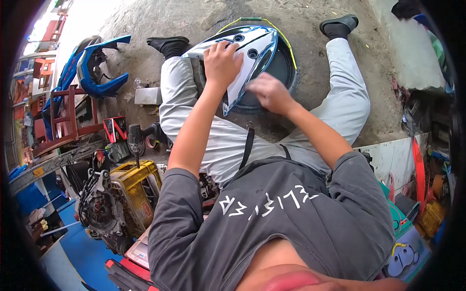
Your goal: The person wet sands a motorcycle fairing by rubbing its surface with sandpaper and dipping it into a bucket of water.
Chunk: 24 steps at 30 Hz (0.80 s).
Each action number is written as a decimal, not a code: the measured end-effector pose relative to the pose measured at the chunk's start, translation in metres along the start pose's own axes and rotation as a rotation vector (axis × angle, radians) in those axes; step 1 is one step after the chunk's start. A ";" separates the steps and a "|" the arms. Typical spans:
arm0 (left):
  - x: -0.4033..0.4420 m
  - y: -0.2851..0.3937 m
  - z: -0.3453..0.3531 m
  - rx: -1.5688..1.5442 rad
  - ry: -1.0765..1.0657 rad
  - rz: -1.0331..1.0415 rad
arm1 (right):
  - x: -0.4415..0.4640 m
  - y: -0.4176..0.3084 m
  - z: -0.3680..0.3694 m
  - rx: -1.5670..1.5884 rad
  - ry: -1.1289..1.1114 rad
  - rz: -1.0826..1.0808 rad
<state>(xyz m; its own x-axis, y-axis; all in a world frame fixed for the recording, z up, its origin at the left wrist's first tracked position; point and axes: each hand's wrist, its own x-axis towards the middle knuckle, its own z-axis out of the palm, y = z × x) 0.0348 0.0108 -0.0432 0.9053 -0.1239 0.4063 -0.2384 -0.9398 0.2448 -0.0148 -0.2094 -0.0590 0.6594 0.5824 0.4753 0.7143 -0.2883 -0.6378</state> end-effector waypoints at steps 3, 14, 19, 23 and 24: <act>0.003 0.000 -0.002 0.002 -0.037 0.090 | 0.017 0.022 -0.023 0.017 0.237 0.290; 0.002 -0.003 0.000 -0.056 -0.043 0.048 | -0.007 0.011 0.003 -0.207 -0.048 -0.047; 0.003 -0.001 -0.003 -0.093 -0.080 0.006 | -0.001 0.006 -0.009 -0.011 0.041 0.029; 0.002 -0.001 -0.002 -0.108 -0.041 0.006 | 0.032 0.055 -0.029 -0.169 0.401 0.224; 0.001 -0.001 -0.001 -0.102 -0.039 0.006 | 0.035 0.063 -0.033 -0.213 0.376 0.243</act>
<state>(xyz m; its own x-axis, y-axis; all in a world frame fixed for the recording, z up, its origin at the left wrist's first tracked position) 0.0359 0.0120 -0.0423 0.9162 -0.1436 0.3740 -0.2767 -0.9019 0.3316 0.0607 -0.2319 -0.0625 0.8237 0.1758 0.5391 0.5356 -0.5537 -0.6376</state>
